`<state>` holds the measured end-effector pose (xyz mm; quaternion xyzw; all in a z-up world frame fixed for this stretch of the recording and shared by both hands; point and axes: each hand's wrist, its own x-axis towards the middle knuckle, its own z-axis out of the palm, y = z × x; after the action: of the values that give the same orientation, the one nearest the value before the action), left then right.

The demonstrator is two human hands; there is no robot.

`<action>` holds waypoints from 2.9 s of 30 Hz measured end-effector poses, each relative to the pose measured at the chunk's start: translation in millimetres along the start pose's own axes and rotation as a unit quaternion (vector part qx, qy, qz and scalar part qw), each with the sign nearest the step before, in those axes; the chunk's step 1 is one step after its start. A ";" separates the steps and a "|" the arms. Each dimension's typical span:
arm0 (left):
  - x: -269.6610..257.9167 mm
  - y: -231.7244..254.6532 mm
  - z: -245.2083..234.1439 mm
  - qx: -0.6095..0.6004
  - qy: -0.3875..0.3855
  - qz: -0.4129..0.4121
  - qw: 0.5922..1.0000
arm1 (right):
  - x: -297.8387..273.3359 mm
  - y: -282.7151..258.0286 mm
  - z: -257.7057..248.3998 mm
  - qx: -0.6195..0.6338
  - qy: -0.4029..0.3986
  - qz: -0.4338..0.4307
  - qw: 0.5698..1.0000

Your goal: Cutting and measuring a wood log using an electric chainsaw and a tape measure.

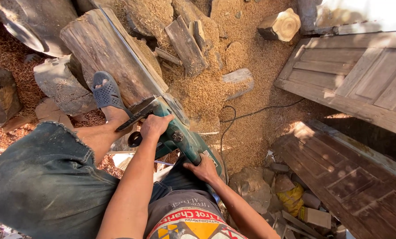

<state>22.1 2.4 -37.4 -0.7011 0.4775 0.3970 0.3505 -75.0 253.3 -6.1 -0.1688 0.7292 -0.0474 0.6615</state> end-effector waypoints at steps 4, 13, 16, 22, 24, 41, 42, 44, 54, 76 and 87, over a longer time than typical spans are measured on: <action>7.1 -9.2 -5.4 0.001 -0.055 0.074 0.996 | -1.7 4.7 13.1 -0.029 0.113 -0.057 0.992; -11.5 7.3 1.9 0.030 -0.027 -0.008 0.999 | 28.0 33.9 32.9 -0.016 0.147 -0.015 0.989; -6.9 7.0 11.3 0.029 -0.013 -0.014 0.999 | 41.4 45.5 38.9 -0.007 0.150 -0.033 0.988; 0.2 -1.0 25.2 0.063 -0.008 -0.037 0.997 | 47.9 47.1 47.0 0.036 0.132 -0.028 0.990; 0.5 -2.8 28.6 0.064 -0.004 -0.038 0.997 | 52.1 51.9 48.9 0.028 0.124 -0.028 0.991; 18.5 -8.1 47.4 0.068 0.002 -0.050 0.996 | 85.2 68.7 59.2 0.049 0.111 -0.050 0.991; 19.0 -7.5 47.6 0.067 0.003 -0.052 0.996 | 88.3 69.1 59.7 0.049 0.110 -0.051 0.991; 19.1 -4.8 50.1 0.074 -0.006 -0.058 0.996 | 92.9 72.0 59.9 0.049 0.118 -0.053 0.990; 20.6 -6.1 44.8 0.058 0.005 -0.061 0.996 | 78.4 62.9 54.2 0.048 0.107 -0.043 0.992; -5.2 18.3 5.8 -0.004 -0.026 -0.065 0.998 | 32.9 24.8 19.0 0.019 0.075 0.002 0.997; 1.0 15.5 13.3 -0.016 -0.009 -0.069 0.997 | 37.8 28.2 18.1 0.032 0.072 -0.012 0.997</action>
<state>4.7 9.0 -45.8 -0.7341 0.4187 0.3859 0.3700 -65.0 270.8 -52.5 -0.1525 0.7709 -0.0906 0.6117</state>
